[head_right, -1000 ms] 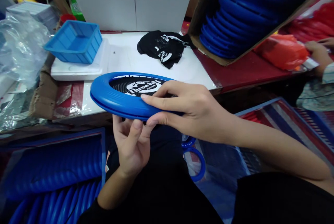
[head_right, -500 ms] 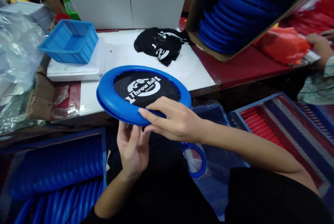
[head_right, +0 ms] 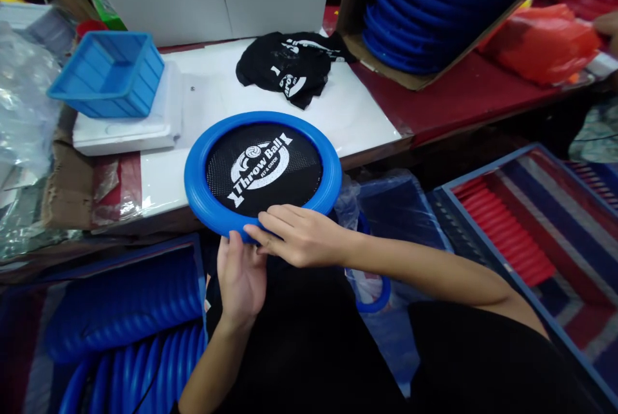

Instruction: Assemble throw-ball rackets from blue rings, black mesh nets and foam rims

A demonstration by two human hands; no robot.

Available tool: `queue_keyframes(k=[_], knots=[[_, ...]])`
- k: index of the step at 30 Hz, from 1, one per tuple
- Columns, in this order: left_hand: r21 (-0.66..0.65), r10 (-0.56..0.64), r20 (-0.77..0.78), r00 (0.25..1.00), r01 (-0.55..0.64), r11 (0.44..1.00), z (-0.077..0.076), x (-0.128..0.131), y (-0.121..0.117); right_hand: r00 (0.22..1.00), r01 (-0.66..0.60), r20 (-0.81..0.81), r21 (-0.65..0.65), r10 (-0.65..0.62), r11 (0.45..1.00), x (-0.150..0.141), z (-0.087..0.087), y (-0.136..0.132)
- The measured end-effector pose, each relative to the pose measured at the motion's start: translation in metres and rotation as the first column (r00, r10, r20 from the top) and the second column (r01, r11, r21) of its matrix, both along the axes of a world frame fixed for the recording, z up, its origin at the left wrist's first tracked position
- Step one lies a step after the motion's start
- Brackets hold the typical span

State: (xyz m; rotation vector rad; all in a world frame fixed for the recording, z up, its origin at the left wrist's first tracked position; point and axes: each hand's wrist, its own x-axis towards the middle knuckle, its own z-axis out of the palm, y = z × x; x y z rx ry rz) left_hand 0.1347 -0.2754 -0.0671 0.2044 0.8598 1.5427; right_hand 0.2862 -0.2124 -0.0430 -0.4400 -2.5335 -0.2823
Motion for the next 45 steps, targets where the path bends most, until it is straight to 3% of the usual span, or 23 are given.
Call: queue_keyframes(k=[6,9,12,14,15,17,18,19,20,22,24,30,37,39,43,45], knots=[[-0.143,-0.011,-0.039,0.999,0.005,0.99,-0.021,0.0,0.01,0.997,0.006,0.077,0.133,-0.016,0.991,0.003,-0.034,-0.001],[-0.161,-0.001,-0.09,0.996,-0.014,0.987,-0.034,-0.001,0.013,0.992,0.033,0.113,0.137,-0.048,0.99,0.007,-0.05,-0.003],[-0.153,0.001,-0.135,0.991,-0.022,0.988,-0.045,-0.005,0.013,0.981,0.183,0.052,0.077,-0.187,0.98,0.011,-0.069,-0.011],[-0.156,0.011,-0.172,0.985,-0.038,0.987,-0.052,-0.01,0.011,0.924,0.37,-0.095,-0.028,-0.371,0.929,0.015,-0.083,-0.02],[-0.161,0.013,-0.197,0.98,-0.046,0.986,-0.056,-0.013,0.009,0.85,0.472,-0.194,-0.131,-0.489,0.872,0.018,-0.091,-0.025],[-0.173,0.02,-0.254,0.967,-0.066,0.983,-0.065,-0.02,0.005,0.579,0.57,-0.352,-0.47,-0.735,0.674,0.025,-0.103,-0.032],[-0.181,0.026,-0.282,0.959,-0.079,0.98,-0.07,-0.023,0.003,0.415,0.501,-0.374,-0.667,-0.829,0.552,0.029,-0.107,-0.034],[-0.189,0.036,-0.311,0.95,-0.099,0.977,-0.075,-0.026,0.002,0.279,0.346,-0.345,-0.834,-0.896,0.429,0.033,-0.11,-0.035],[-0.197,0.049,-0.342,0.938,-0.123,0.973,-0.08,-0.029,0.001,0.195,0.138,-0.287,-0.939,-0.938,0.316,0.036,-0.112,-0.036],[-0.204,0.068,-0.409,0.91,-0.164,0.965,-0.088,-0.034,0.001,0.17,-0.247,-0.18,-0.96,-0.969,0.135,0.041,-0.111,-0.036],[-0.192,0.076,-0.474,0.877,-0.187,0.963,-0.091,-0.036,0.004,0.206,-0.441,-0.142,-0.897,-0.968,0.037,0.044,-0.107,-0.034],[-0.166,0.087,-0.568,0.819,-0.217,0.962,-0.084,-0.038,0.012,0.231,-0.552,-0.128,-0.834,-0.964,-0.022,0.051,-0.095,-0.02],[-0.173,0.08,-0.53,0.844,-0.2,0.964,-0.07,-0.036,0.013,0.227,-0.537,-0.12,-0.844,-0.966,-0.021,0.053,-0.102,-0.015],[-0.173,0.091,-0.519,0.85,-0.208,0.963,-0.069,-0.035,0.014,0.231,-0.444,-0.124,-0.896,-0.965,0.008,0.047,-0.103,-0.02],[-0.195,0.122,-0.526,0.842,-0.259,0.946,-0.073,-0.035,0.015,0.268,-0.108,-0.165,-0.984,-0.949,0.14,0.029,-0.097,-0.031],[-0.198,0.13,-0.556,0.821,-0.282,0.939,-0.077,-0.035,0.016,0.281,-0.025,-0.156,-0.988,-0.947,0.155,0.022,-0.092,-0.034]])
